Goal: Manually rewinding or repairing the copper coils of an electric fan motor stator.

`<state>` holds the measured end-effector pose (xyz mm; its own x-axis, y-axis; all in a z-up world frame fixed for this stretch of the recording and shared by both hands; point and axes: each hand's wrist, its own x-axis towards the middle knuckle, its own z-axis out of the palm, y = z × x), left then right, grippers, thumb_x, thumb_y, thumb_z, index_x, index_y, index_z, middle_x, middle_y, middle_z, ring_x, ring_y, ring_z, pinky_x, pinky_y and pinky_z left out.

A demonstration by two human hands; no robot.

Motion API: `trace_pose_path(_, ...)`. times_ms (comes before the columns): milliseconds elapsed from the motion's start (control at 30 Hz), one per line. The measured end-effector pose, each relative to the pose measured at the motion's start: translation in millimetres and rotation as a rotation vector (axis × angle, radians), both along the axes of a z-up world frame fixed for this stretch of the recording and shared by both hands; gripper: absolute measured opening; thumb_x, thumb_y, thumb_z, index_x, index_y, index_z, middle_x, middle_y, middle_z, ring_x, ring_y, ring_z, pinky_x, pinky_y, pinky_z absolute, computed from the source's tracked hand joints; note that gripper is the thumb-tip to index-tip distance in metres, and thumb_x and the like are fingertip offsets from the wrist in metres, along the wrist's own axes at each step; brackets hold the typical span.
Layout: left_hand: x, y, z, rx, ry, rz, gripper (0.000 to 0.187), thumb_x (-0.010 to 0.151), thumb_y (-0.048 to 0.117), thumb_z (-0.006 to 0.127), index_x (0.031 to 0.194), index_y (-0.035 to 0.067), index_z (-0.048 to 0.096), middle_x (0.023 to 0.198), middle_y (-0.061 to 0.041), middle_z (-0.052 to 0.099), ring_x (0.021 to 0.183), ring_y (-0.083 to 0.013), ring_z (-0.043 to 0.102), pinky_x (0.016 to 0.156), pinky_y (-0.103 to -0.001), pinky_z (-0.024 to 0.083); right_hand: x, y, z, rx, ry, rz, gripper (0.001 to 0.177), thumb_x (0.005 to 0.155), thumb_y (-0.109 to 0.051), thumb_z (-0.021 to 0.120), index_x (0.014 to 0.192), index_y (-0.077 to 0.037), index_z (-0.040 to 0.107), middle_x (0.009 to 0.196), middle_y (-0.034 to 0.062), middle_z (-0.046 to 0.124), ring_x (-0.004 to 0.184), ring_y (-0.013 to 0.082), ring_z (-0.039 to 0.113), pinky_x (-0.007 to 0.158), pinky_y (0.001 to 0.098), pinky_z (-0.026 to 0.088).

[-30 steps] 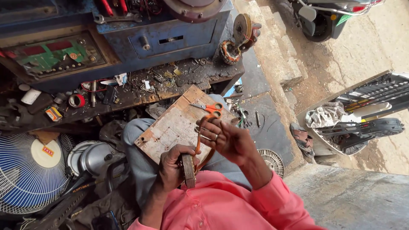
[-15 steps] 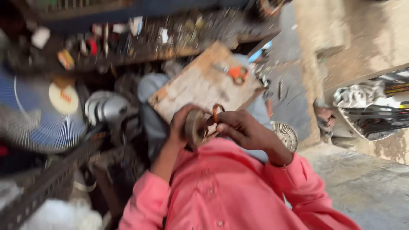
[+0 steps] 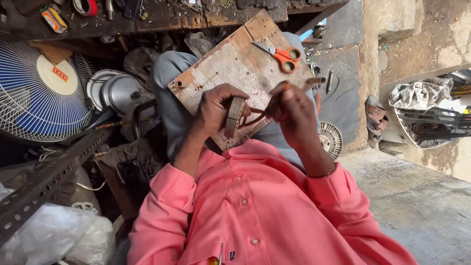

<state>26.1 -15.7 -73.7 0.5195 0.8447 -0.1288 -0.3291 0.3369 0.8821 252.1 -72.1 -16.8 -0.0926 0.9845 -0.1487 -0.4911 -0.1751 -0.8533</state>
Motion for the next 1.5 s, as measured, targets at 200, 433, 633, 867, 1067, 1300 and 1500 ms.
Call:
trace_pose_path(200, -2.3, 12.3, -14.8, -0.158, -0.115, 0.045, 0.015, 0.099, 0.000, 0.062, 0.110, 0.000, 0.072, 0.093, -0.012, 0.074, 0.080, -0.0179, 0.078, 0.074, -0.032, 0.066, -5.3, 15.4, 14.8, -0.191, 0.384, -0.240, 0.049, 0.103, -0.019, 0.056, 0.145, 0.004, 0.043, 0.143, 0.0229, 0.055, 0.137, 0.0360, 0.056, 0.122, 0.0504, 0.042)
trace_pose_path(433, -2.1, 20.2, 32.7, 0.411, 0.340, 0.102, 0.021, 0.086, 0.011, 0.077, 0.104, 0.002, 0.074, 0.093, -0.010, 0.074, 0.081, -0.0176, 0.076, 0.071, -0.030, 0.063, -24.5, -12.8, 4.8, -0.236, 0.093, -0.274, 0.059, 0.097, -0.006, 0.063, 0.150, 0.004, 0.039, 0.154, 0.0238, 0.048, 0.143, 0.0352, 0.051, 0.120, 0.0446, 0.043)
trace_pose_path(633, -6.5, 25.7, 44.4, 0.750, 0.562, 0.064, 0.031, 0.079, 0.016, 0.089, 0.105, 0.006, 0.074, 0.092, -0.011, 0.075, 0.088, -0.0263, 0.074, 0.077, -0.038, 0.058, -33.5, -10.4, 31.4, 0.346, -1.103, -0.326, 0.042, 0.096, 0.000, 0.076, 0.135, -0.001, 0.059, 0.131, 0.0182, 0.066, 0.119, 0.0332, 0.067, 0.102, 0.0369, 0.055)
trace_pose_path(867, -3.1, 26.2, 22.2, 0.839, 0.600, 0.118, 0.025, 0.084, 0.008, 0.077, 0.108, 0.003, 0.072, 0.099, -0.017, 0.073, 0.095, -0.0361, 0.072, 0.083, -0.043, 0.057, -29.0, 31.6, 49.3, 0.759, -1.582, 0.063, 0.042, 0.089, -0.008, 0.077, 0.128, -0.002, 0.062, 0.116, 0.0173, 0.067, 0.117, 0.0406, 0.062, 0.112, 0.0498, 0.041)
trace_pose_path(1067, -19.2, 8.3, 31.7, 0.720, 0.621, 0.270, 0.031, 0.082, 0.007, 0.074, 0.111, 0.000, 0.069, 0.101, -0.019, 0.071, 0.093, -0.0375, 0.071, 0.080, -0.041, 0.058, -16.7, 45.1, 10.3, 0.827, -1.603, 0.353, 0.057, 0.084, -0.017, 0.078, 0.135, 0.002, 0.060, 0.109, 0.0134, 0.070, 0.110, 0.0322, 0.066, 0.116, 0.0554, 0.037)
trace_pose_path(1300, -20.3, -7.0, 26.9, 0.588, 0.712, 0.427, 0.017, 0.089, 0.012, 0.074, 0.105, 0.005, 0.075, 0.090, -0.014, 0.073, 0.083, -0.0303, 0.074, 0.072, -0.038, 0.057, -29.3, 47.2, 13.4, 0.781, -1.599, 0.372, 0.073, 0.071, -0.025, 0.086, 0.134, 0.001, 0.060, 0.102, 0.0154, 0.070, 0.098, 0.0343, 0.065, 0.099, 0.0491, 0.044)
trace_pose_path(1500, -0.8, -11.7, -7.1, 0.709, 0.700, 0.390, 0.013, 0.097, 0.008, 0.060, 0.101, -0.002, 0.066, 0.087, -0.017, 0.062, 0.077, -0.0338, 0.066, 0.067, -0.042, 0.053, -28.1, 50.0, 4.9, 0.588, -1.491, 0.326, 0.052, 0.089, 0.005, 0.064, 0.139, -0.006, 0.062, 0.089, 0.0111, 0.066, 0.084, 0.0314, 0.066, 0.085, 0.0443, 0.052)
